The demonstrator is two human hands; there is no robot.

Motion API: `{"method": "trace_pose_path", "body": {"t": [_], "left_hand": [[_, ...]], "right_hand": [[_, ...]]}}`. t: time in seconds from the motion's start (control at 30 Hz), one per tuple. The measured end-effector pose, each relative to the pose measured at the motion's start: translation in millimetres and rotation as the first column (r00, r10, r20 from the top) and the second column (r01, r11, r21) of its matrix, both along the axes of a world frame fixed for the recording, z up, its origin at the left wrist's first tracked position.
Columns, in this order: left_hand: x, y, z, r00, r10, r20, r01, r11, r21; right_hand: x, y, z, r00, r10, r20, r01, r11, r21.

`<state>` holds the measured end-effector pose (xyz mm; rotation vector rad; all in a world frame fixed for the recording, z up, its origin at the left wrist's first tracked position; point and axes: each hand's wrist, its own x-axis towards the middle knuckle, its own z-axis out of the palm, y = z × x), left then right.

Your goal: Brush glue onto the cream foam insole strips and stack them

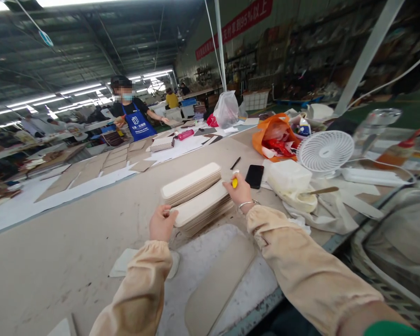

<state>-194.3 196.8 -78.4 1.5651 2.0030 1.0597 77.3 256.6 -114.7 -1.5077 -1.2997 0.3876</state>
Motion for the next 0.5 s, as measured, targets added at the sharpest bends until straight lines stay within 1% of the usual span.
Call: {"method": "trace_pose_path", "body": {"t": [0.1, 0.17, 0.23, 0.27, 0.33, 0.4, 0.5], "left_hand": [[-3, 2, -6.3, 0.991, 0.024, -0.134, -0.021, 1.000, 0.023], [-6, -1, -8.9, 0.976, 0.064, -0.209, -0.043, 0.993, 0.106], [-9, -12, -11.5, 0.968, 0.079, -0.237, -0.029, 0.978, 0.208], [-11, -22, -13.7, 0.970, 0.056, -0.236, 0.002, 0.970, 0.241], [-13, -52, -21.5, 0.972, -0.035, -0.233, 0.097, 0.960, 0.262], [-13, -93, -34.8, 0.952, -0.155, -0.262, 0.220, 0.946, 0.239], [-10, -160, -61.5, 0.879, -0.331, -0.343, 0.397, 0.907, 0.142]], "right_hand": [[2, -1, 0.1, 0.998, 0.002, 0.060, -0.002, 1.000, -0.004], [7, -10, 1.1, 0.994, -0.004, 0.106, 0.002, 1.000, 0.019], [14, -27, 3.1, 0.991, 0.003, 0.137, -0.012, 0.998, 0.068], [19, -39, 4.4, 0.990, 0.017, 0.139, -0.030, 0.996, 0.089], [27, -66, 7.3, 0.990, 0.084, 0.111, -0.096, 0.990, 0.104], [34, -95, 9.4, 0.983, 0.179, 0.040, -0.182, 0.979, 0.090], [36, -137, 7.6, 0.952, 0.271, -0.141, -0.265, 0.962, 0.058]]}}
